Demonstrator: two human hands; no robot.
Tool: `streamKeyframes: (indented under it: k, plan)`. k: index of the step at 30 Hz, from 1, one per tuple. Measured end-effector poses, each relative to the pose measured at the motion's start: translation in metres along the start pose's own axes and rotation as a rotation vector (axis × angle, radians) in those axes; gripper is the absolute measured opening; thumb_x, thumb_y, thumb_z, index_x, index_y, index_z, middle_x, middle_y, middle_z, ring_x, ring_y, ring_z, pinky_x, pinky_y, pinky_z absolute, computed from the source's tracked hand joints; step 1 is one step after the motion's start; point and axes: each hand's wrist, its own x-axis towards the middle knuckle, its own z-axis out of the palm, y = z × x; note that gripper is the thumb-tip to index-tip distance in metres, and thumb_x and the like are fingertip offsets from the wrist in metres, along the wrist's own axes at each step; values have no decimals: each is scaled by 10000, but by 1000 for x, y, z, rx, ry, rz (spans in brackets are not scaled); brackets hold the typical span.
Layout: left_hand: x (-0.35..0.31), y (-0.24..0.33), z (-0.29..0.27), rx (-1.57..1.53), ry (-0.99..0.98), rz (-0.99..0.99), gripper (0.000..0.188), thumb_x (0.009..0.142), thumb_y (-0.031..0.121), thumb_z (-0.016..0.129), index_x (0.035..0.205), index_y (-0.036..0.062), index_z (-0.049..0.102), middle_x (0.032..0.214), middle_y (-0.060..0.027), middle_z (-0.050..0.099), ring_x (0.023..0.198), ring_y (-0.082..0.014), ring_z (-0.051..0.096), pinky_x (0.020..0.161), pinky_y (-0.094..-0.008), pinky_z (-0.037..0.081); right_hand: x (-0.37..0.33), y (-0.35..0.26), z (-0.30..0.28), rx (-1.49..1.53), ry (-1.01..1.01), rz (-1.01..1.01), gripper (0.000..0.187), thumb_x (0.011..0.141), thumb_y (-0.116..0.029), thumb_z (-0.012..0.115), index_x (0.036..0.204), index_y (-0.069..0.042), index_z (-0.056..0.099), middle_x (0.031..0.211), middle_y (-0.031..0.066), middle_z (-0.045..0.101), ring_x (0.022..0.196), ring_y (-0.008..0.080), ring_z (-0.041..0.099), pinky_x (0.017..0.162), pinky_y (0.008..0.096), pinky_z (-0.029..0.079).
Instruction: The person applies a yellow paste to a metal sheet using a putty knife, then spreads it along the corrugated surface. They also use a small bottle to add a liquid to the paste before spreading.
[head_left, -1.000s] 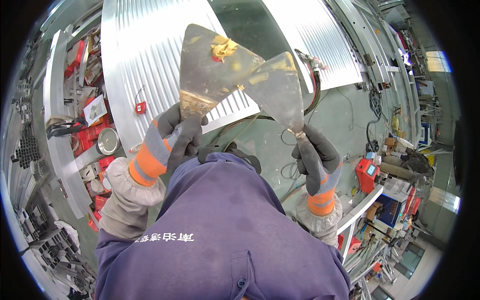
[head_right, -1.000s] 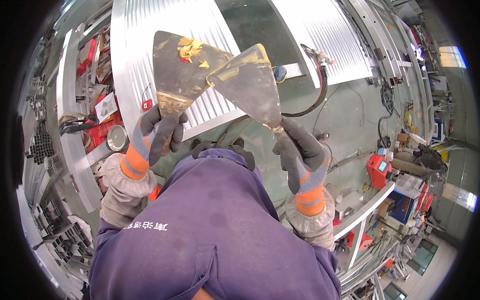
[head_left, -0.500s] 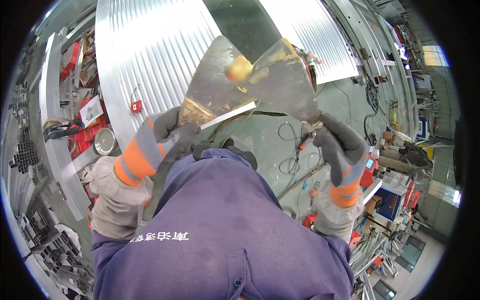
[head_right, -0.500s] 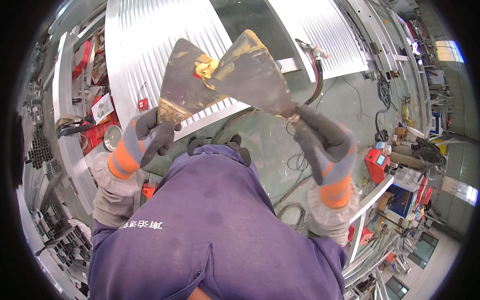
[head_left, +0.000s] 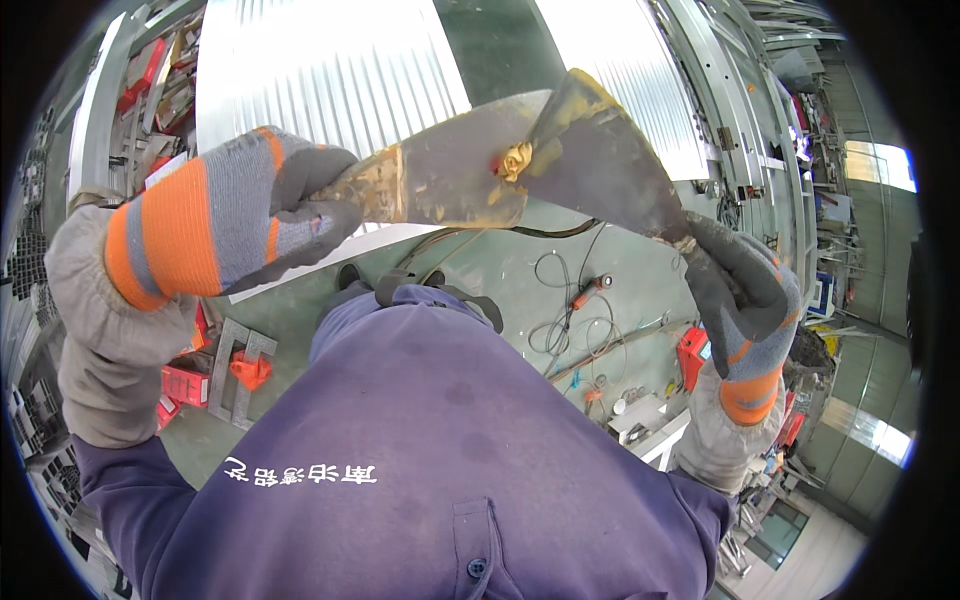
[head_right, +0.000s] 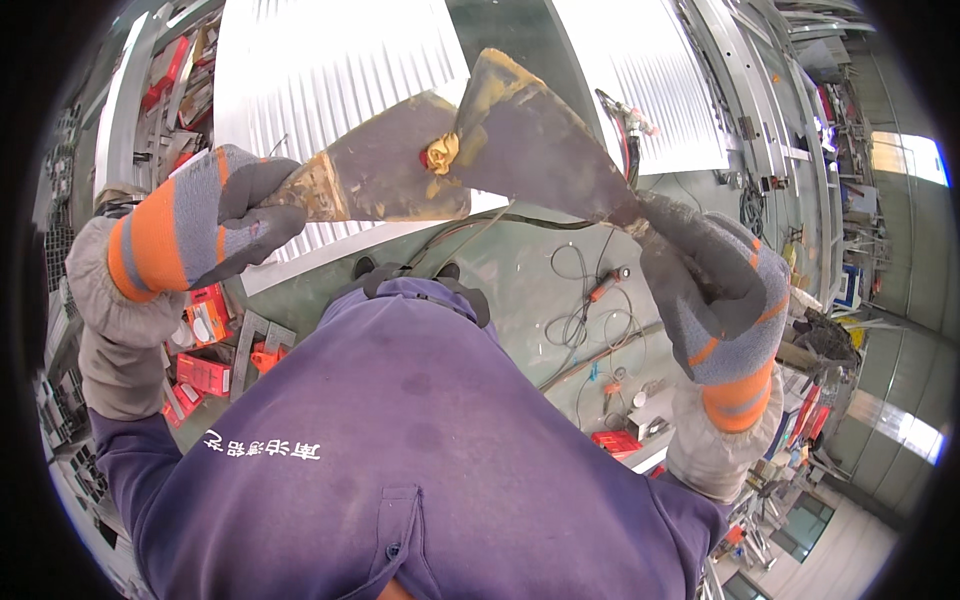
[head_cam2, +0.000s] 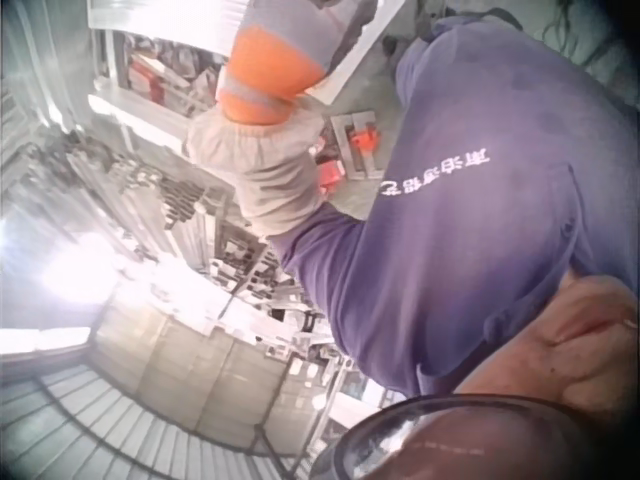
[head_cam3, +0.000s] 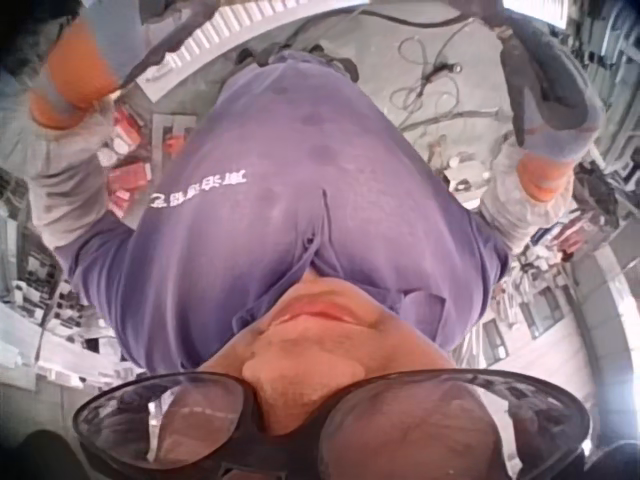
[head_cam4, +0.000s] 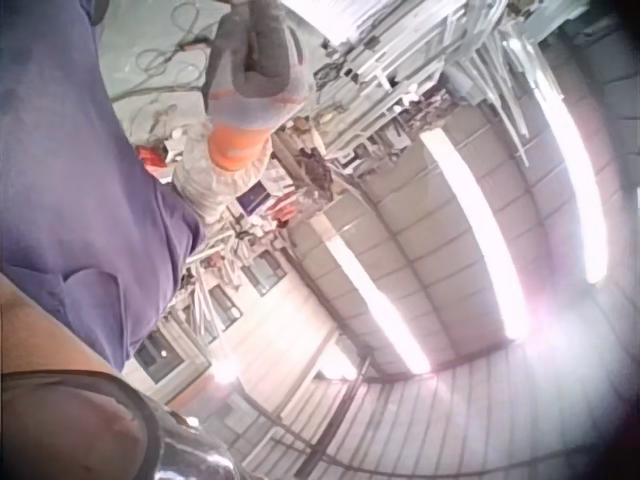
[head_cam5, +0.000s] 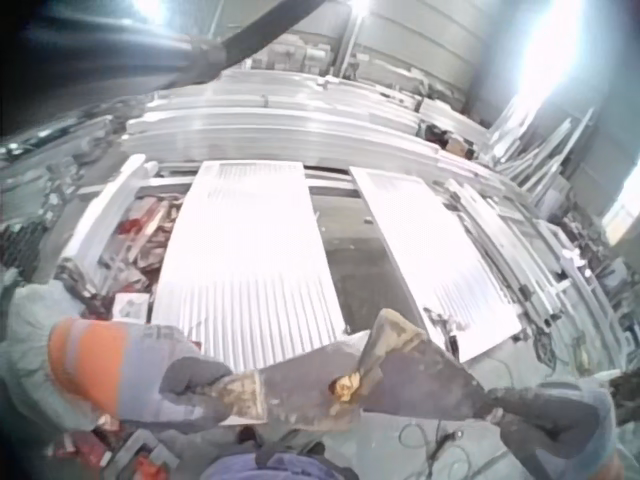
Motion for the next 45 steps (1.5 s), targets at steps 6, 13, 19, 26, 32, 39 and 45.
streamKeyframes:
  k: [6,13,19,26,32,39,45]
  plan:
    - [-3,-13,-4,60,35,38,333,967,291,598,1071,-20,652,652,-31,600,541,-97,567,504,-275,459,2,1,6,80,-21,-31,306,837,-6,668,1137,16,723,801,70,655,677,114,582,617,264,464]
    - [4,5,-3,-41,34,-54,303,959,306,619,1087,37,676,689,-36,629,549,-92,588,507,-258,482,-15,17,20,389,18,26,272,900,-50,648,1145,58,694,867,110,690,679,118,619,613,247,489]
    - [10,-17,17,-278,-5,-177,327,962,351,594,968,28,645,652,-20,585,512,-95,554,466,-258,446,-41,40,60,766,254,114,295,845,58,641,1139,27,650,1028,156,690,813,168,669,698,289,549]
    - [9,-16,16,-395,-80,-243,300,1000,273,542,901,-3,609,606,-16,559,505,-79,521,471,-262,405,-29,42,63,87,252,-406,422,644,81,745,1046,-44,729,951,120,664,786,229,647,633,313,509]
    - [3,-13,16,-419,-124,-160,265,974,240,558,899,-8,612,615,-22,574,506,-89,533,478,-266,423,-16,38,68,-145,172,-443,498,582,22,745,1025,-202,781,890,21,648,717,218,611,596,338,500]
    - [0,-24,24,-483,-118,-142,259,966,240,561,903,-8,604,616,-22,577,499,-88,535,459,-262,421,-16,49,63,-128,105,-424,374,622,46,722,942,-142,767,892,44,656,727,230,621,620,328,511]
    - [6,-52,32,-572,72,-121,329,986,308,566,937,-13,616,625,-12,537,505,-91,513,465,-255,409,-32,58,52,-2,285,-182,294,730,128,654,981,-4,735,970,101,679,752,171,650,631,292,515]
